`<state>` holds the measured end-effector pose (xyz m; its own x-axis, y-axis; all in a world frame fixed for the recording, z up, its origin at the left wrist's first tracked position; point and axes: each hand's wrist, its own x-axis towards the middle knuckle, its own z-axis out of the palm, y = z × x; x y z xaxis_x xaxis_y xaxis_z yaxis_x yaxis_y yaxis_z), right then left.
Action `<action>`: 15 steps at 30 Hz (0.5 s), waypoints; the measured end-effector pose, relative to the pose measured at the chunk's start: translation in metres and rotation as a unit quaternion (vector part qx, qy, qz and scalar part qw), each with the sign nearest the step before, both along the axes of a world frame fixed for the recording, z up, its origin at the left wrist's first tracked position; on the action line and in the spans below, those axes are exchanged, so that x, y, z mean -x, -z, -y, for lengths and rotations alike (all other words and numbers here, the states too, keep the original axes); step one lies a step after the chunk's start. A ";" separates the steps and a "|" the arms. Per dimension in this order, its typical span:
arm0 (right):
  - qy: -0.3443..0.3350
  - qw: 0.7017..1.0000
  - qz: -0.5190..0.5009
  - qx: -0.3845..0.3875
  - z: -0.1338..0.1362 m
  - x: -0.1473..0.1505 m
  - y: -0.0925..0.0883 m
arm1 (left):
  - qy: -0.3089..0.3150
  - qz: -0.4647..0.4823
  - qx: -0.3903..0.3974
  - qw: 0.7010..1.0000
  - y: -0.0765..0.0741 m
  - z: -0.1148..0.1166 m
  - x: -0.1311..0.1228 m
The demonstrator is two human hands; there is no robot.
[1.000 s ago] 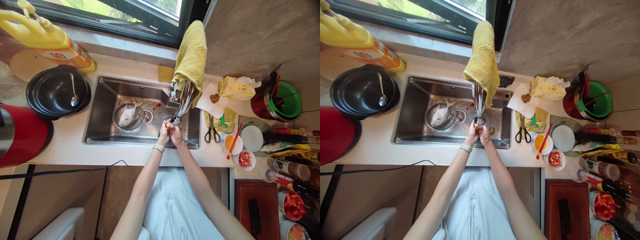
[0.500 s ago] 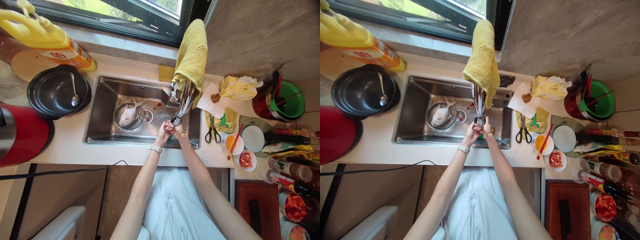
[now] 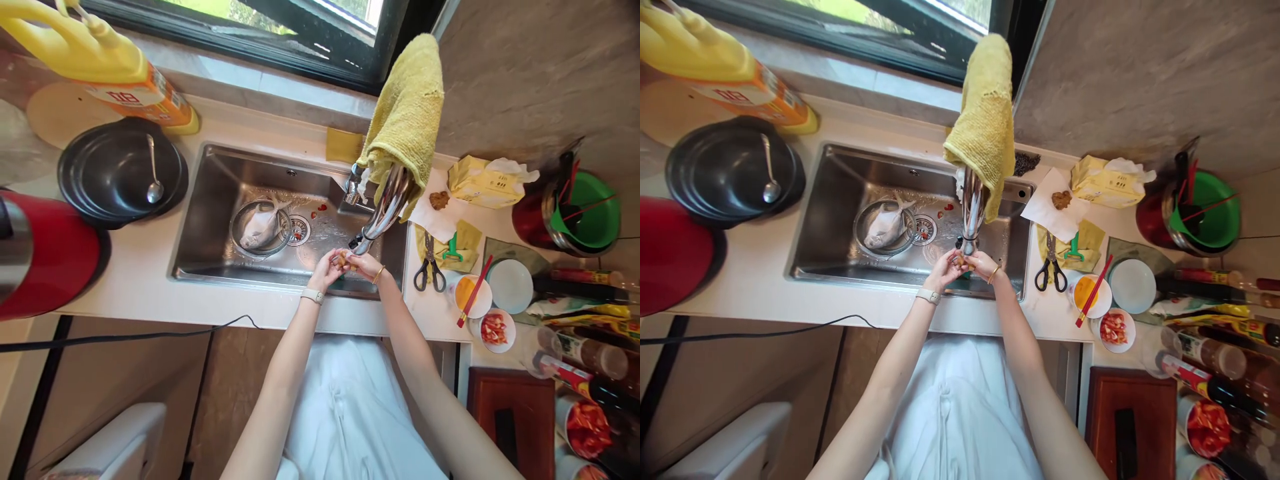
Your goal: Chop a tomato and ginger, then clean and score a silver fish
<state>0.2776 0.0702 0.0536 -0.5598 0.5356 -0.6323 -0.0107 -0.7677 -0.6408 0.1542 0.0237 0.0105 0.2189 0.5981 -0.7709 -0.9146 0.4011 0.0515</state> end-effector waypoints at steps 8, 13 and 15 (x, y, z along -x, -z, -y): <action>0.094 0.994 0.022 0.047 -0.005 0.019 0.015 | -0.076 -0.045 -0.011 0.996 0.017 0.004 0.010; 0.060 0.985 0.165 0.004 -0.012 0.021 0.033 | -0.104 -0.091 -0.018 0.990 0.024 0.004 0.019; 0.053 0.965 0.254 -0.026 -0.014 0.012 0.040 | -0.104 -0.105 0.000 0.989 0.027 0.004 0.020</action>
